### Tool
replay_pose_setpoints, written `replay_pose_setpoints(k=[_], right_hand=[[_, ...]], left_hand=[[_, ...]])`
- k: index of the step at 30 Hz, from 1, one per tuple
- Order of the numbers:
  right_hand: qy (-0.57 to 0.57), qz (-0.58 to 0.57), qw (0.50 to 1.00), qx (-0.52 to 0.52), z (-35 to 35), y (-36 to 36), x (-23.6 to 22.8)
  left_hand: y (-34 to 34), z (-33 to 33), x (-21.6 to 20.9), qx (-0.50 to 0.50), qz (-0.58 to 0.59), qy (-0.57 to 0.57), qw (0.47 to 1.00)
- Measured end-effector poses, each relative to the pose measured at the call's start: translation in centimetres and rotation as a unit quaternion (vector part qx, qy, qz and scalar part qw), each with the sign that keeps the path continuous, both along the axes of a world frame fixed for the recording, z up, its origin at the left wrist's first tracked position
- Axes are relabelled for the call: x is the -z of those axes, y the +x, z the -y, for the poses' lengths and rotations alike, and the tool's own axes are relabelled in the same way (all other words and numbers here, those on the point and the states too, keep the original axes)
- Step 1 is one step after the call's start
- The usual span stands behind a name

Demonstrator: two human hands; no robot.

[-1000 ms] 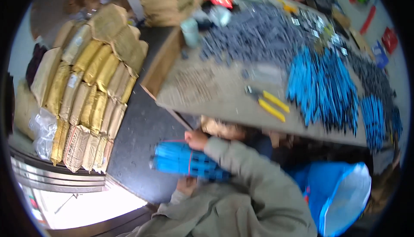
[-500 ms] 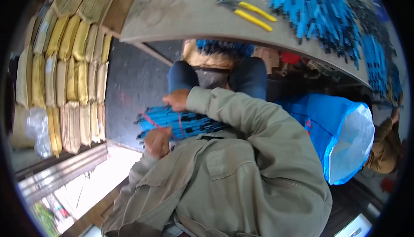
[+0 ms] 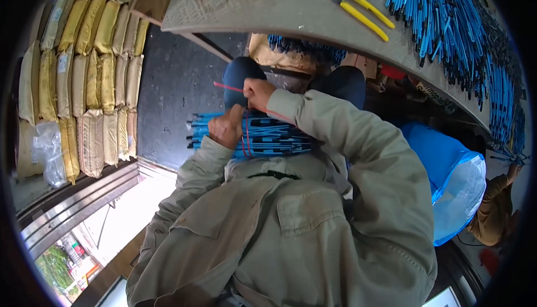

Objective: The person assembles umbrella frames by attaching plastic ribs to a central hub with wire using pliers. The person then gathers the assembled frames and ties them into bundles with a strap by hand.

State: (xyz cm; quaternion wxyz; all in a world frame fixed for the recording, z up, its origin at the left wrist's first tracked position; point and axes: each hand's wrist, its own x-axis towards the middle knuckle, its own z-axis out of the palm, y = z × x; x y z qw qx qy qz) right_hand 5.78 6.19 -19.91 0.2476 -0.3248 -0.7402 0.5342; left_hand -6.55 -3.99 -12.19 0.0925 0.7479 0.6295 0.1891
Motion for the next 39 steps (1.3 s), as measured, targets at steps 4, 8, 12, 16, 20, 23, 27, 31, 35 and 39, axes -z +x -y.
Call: replay_pose_setpoints(k=[4,8,12,16,20,23,27,31,35,39], right_hand=[[-0.133,-0.078,0.988,0.029,1.1,1.4,-0.5],[0.092,-0.036,0.992,0.077,4.0,-0.1,-2.2],[0.099,0.021,0.992,0.074,4.0,-2.3,-3.1],[-0.067,-0.129,0.989,0.023,4.2,-2.5,-3.3],[0.122,-0.144,0.981,0.045,4.3,-1.5,-2.5],[0.055,-0.234,0.969,-0.048,4.5,-0.7,-2.2],[0.162,-0.222,0.961,-0.008,5.3,-0.5,-3.0],[0.141,-0.38,0.914,0.035,5.9,-0.1,-5.9],[-0.221,-0.469,0.853,-0.061,5.8,1.5,-9.7],[-0.129,-0.44,0.888,-0.035,5.2,1.0,-11.4]], left_hand=[[-0.3,-0.4,2.2,-0.013,-0.006,0.019,1.0],[-2.1,0.5,3.6,0.029,0.052,0.064,0.996],[-2.7,-0.7,1.4,0.016,0.063,-0.045,0.997],[-2.8,-3.3,-3.2,0.091,0.186,-0.268,0.941],[0.2,-5.8,-4.3,0.159,0.259,-0.303,0.903],[3.4,-6.0,-4.2,0.186,0.274,-0.313,0.89],[5.7,-5.7,-3.8,0.216,0.288,-0.318,0.877],[3.8,-6.2,-4.2,0.204,0.297,-0.299,0.884],[-0.7,-6.7,-6.2,0.182,0.287,-0.243,0.909],[-3.4,-5.9,-4.7,0.113,0.204,-0.082,0.969]])
